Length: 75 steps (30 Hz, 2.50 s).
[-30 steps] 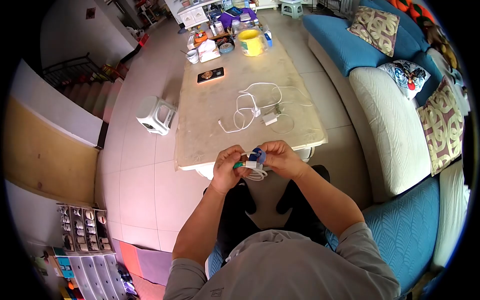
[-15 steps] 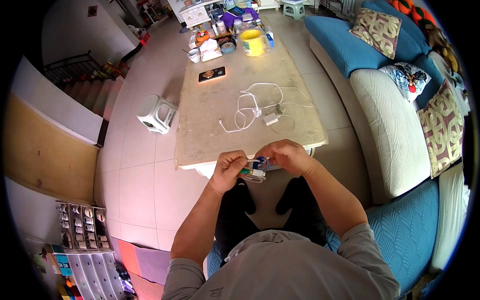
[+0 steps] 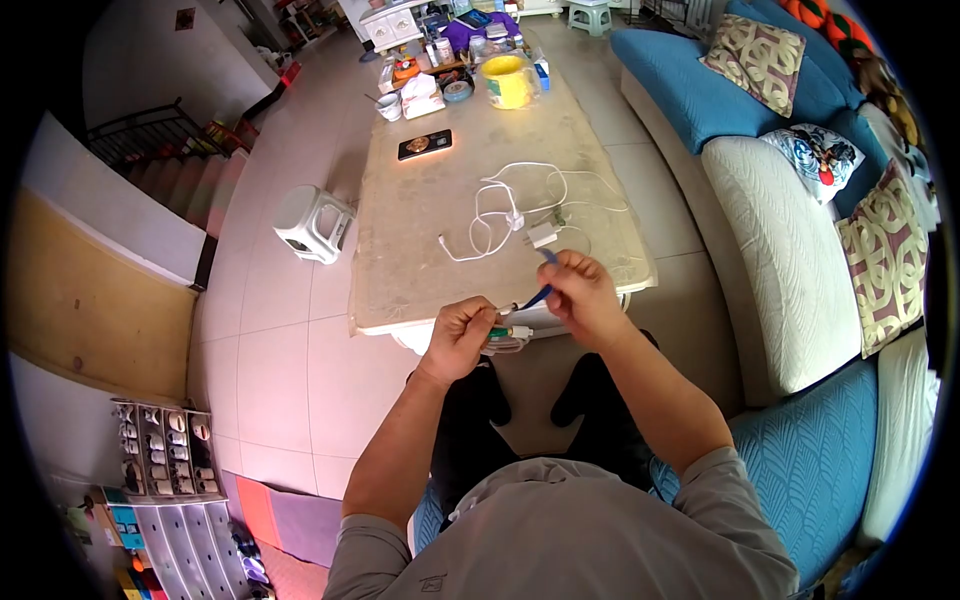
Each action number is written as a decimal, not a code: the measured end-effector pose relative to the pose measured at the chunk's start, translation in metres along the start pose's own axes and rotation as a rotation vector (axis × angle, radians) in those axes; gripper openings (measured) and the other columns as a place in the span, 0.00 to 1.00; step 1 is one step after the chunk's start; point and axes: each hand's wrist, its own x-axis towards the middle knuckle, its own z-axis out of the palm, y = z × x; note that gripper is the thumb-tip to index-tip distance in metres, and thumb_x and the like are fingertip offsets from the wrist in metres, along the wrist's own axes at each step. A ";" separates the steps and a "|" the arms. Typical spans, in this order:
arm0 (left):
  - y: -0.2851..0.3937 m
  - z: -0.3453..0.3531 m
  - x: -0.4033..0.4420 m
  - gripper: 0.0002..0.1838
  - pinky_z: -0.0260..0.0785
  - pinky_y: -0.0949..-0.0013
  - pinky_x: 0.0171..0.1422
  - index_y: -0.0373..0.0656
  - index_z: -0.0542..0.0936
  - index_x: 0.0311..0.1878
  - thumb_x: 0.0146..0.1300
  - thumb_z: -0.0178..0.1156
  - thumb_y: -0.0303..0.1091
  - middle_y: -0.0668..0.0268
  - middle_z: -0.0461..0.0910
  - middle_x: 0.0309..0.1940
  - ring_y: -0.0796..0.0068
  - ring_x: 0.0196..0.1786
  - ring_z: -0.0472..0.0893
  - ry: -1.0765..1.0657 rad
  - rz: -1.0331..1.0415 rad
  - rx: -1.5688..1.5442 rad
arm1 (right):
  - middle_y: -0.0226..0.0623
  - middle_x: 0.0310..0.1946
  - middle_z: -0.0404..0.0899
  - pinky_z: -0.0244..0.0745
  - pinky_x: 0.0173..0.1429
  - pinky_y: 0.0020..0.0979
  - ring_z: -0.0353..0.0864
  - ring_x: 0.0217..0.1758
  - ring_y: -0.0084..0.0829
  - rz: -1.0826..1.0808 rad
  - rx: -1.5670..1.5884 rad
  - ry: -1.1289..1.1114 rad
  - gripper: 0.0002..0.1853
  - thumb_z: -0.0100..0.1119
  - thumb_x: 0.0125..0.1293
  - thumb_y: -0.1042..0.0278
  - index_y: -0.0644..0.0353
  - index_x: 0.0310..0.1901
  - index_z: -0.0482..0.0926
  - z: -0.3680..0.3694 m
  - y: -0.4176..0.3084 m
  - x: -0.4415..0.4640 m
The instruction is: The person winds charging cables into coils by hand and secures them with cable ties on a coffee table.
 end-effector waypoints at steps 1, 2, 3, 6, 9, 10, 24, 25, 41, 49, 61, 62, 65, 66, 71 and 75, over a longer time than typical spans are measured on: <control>-0.005 -0.001 -0.002 0.13 0.57 0.79 0.26 0.37 0.75 0.29 0.69 0.49 0.32 0.73 0.70 0.19 0.88 0.22 0.64 0.011 -0.011 -0.002 | 0.28 0.24 0.76 0.58 0.21 0.19 0.69 0.20 0.16 -0.049 0.086 0.051 0.04 0.60 0.62 0.72 0.59 0.32 0.76 0.001 -0.002 0.000; -0.008 -0.002 -0.002 0.13 0.56 0.79 0.25 0.37 0.75 0.29 0.70 0.48 0.31 0.74 0.69 0.18 0.89 0.21 0.62 0.019 -0.020 -0.004 | 0.28 0.24 0.76 0.59 0.21 0.19 0.70 0.20 0.17 -0.047 0.098 0.031 0.04 0.60 0.62 0.72 0.59 0.32 0.75 0.002 -0.005 0.000; -0.008 0.000 -0.002 0.13 0.56 0.79 0.25 0.37 0.75 0.29 0.70 0.48 0.32 0.74 0.69 0.18 0.88 0.20 0.62 0.057 -0.035 -0.060 | 0.28 0.24 0.75 0.59 0.21 0.19 0.70 0.20 0.17 -0.046 0.110 0.012 0.04 0.60 0.62 0.72 0.58 0.32 0.74 0.004 -0.008 -0.001; -0.009 0.001 -0.003 0.15 0.56 0.78 0.23 0.36 0.75 0.30 0.71 0.48 0.34 0.72 0.69 0.16 0.86 0.18 0.63 0.136 -0.040 -0.253 | 0.28 0.23 0.75 0.59 0.21 0.20 0.69 0.19 0.18 0.004 -0.018 -0.019 0.04 0.60 0.63 0.72 0.58 0.34 0.74 0.001 -0.006 -0.002; -0.016 -0.003 0.001 0.16 0.57 0.76 0.22 0.36 0.75 0.30 0.71 0.47 0.35 0.71 0.67 0.14 0.84 0.15 0.61 0.134 0.016 -0.423 | 0.28 0.23 0.75 0.60 0.22 0.20 0.70 0.19 0.18 0.116 -0.272 -0.052 0.04 0.60 0.62 0.72 0.60 0.35 0.75 -0.007 -0.001 0.002; -0.015 -0.003 0.001 0.16 0.57 0.76 0.22 0.35 0.75 0.30 0.71 0.47 0.36 0.71 0.66 0.13 0.84 0.15 0.61 0.134 0.020 -0.438 | 0.28 0.23 0.75 0.61 0.22 0.21 0.70 0.19 0.18 0.160 -0.364 -0.064 0.04 0.61 0.61 0.73 0.60 0.35 0.75 -0.008 -0.001 0.002; -0.009 0.010 0.002 0.16 0.52 0.76 0.21 0.38 0.73 0.31 0.71 0.48 0.40 0.73 0.60 0.12 0.84 0.14 0.56 0.125 -0.049 -0.338 | 0.35 0.27 0.80 0.72 0.38 0.28 0.77 0.30 0.23 -0.108 -1.012 -0.313 0.11 0.63 0.57 0.71 0.64 0.41 0.83 0.005 -0.002 0.009; -0.008 0.011 0.002 0.16 0.52 0.76 0.21 0.38 0.73 0.32 0.71 0.49 0.41 0.73 0.61 0.12 0.84 0.14 0.57 0.109 -0.049 -0.361 | 0.37 0.27 0.80 0.72 0.37 0.28 0.77 0.29 0.24 -0.176 -1.117 -0.340 0.11 0.63 0.56 0.71 0.64 0.41 0.83 0.008 -0.003 0.008; 0.011 0.008 0.000 0.14 0.48 0.79 0.20 0.44 0.68 0.56 0.73 0.47 0.39 0.76 0.65 0.20 0.88 0.17 0.57 -0.080 -0.234 -0.076 | 0.34 0.26 0.79 0.69 0.34 0.23 0.73 0.29 0.20 -0.031 -0.991 -0.241 0.07 0.58 0.59 0.73 0.68 0.35 0.81 0.007 -0.009 0.014; 0.002 0.011 0.001 0.22 0.62 0.72 0.34 0.39 0.73 0.52 0.74 0.42 0.50 0.64 0.75 0.29 0.75 0.29 0.70 -0.009 -0.147 0.155 | 0.25 0.22 0.71 0.58 0.24 0.19 0.64 0.21 0.14 0.371 -0.736 -0.174 0.06 0.61 0.58 0.71 0.64 0.34 0.79 0.013 -0.018 0.015; 0.005 0.016 0.009 0.20 0.68 0.62 0.51 0.35 0.77 0.48 0.71 0.41 0.39 0.50 0.80 0.38 0.55 0.43 0.79 0.096 -0.145 0.256 | 0.23 0.19 0.69 0.57 0.23 0.20 0.63 0.21 0.13 0.148 -1.032 -0.233 0.11 0.61 0.61 0.63 0.64 0.33 0.79 0.033 -0.014 0.017; -0.003 0.016 0.011 0.20 0.68 0.63 0.51 0.35 0.78 0.49 0.70 0.42 0.40 0.51 0.81 0.39 0.58 0.43 0.79 0.121 -0.106 0.213 | 0.23 0.19 0.69 0.57 0.23 0.20 0.62 0.20 0.13 0.170 -1.016 -0.202 0.11 0.61 0.61 0.63 0.64 0.33 0.79 0.032 -0.014 0.018; 0.002 0.011 0.012 0.19 0.68 0.67 0.52 0.36 0.78 0.51 0.70 0.45 0.40 0.55 0.82 0.41 0.66 0.44 0.80 0.094 -0.232 0.151 | 0.23 0.18 0.68 0.55 0.22 0.21 0.60 0.20 0.14 0.260 -0.900 -0.114 0.11 0.60 0.62 0.63 0.64 0.32 0.79 0.025 -0.010 0.019; 0.005 0.010 0.012 0.19 0.68 0.69 0.53 0.36 0.78 0.52 0.70 0.46 0.40 0.56 0.83 0.41 0.69 0.45 0.80 0.066 -0.314 0.140 | 0.23 0.18 0.67 0.54 0.21 0.21 0.59 0.19 0.14 0.306 -0.820 -0.086 0.11 0.60 0.62 0.63 0.64 0.32 0.78 0.024 -0.009 0.018; 0.011 0.013 0.009 0.18 0.68 0.71 0.52 0.37 0.80 0.50 0.70 0.48 0.39 0.59 0.83 0.40 0.74 0.43 0.78 0.068 -0.283 0.163 | 0.23 0.19 0.66 0.50 0.20 0.21 0.56 0.18 0.14 0.411 -0.628 -0.056 0.11 0.59 0.61 0.64 0.64 0.30 0.77 0.025 -0.013 0.016; -0.007 0.011 0.010 0.17 0.68 0.74 0.44 0.37 0.79 0.51 0.71 0.48 0.38 0.67 0.81 0.37 0.82 0.38 0.74 0.116 -0.158 0.075 | 0.24 0.20 0.68 0.54 0.22 0.21 0.58 0.19 0.15 0.425 -0.668 -0.067 0.10 0.58 0.61 0.64 0.64 0.30 0.77 0.017 -0.014 0.019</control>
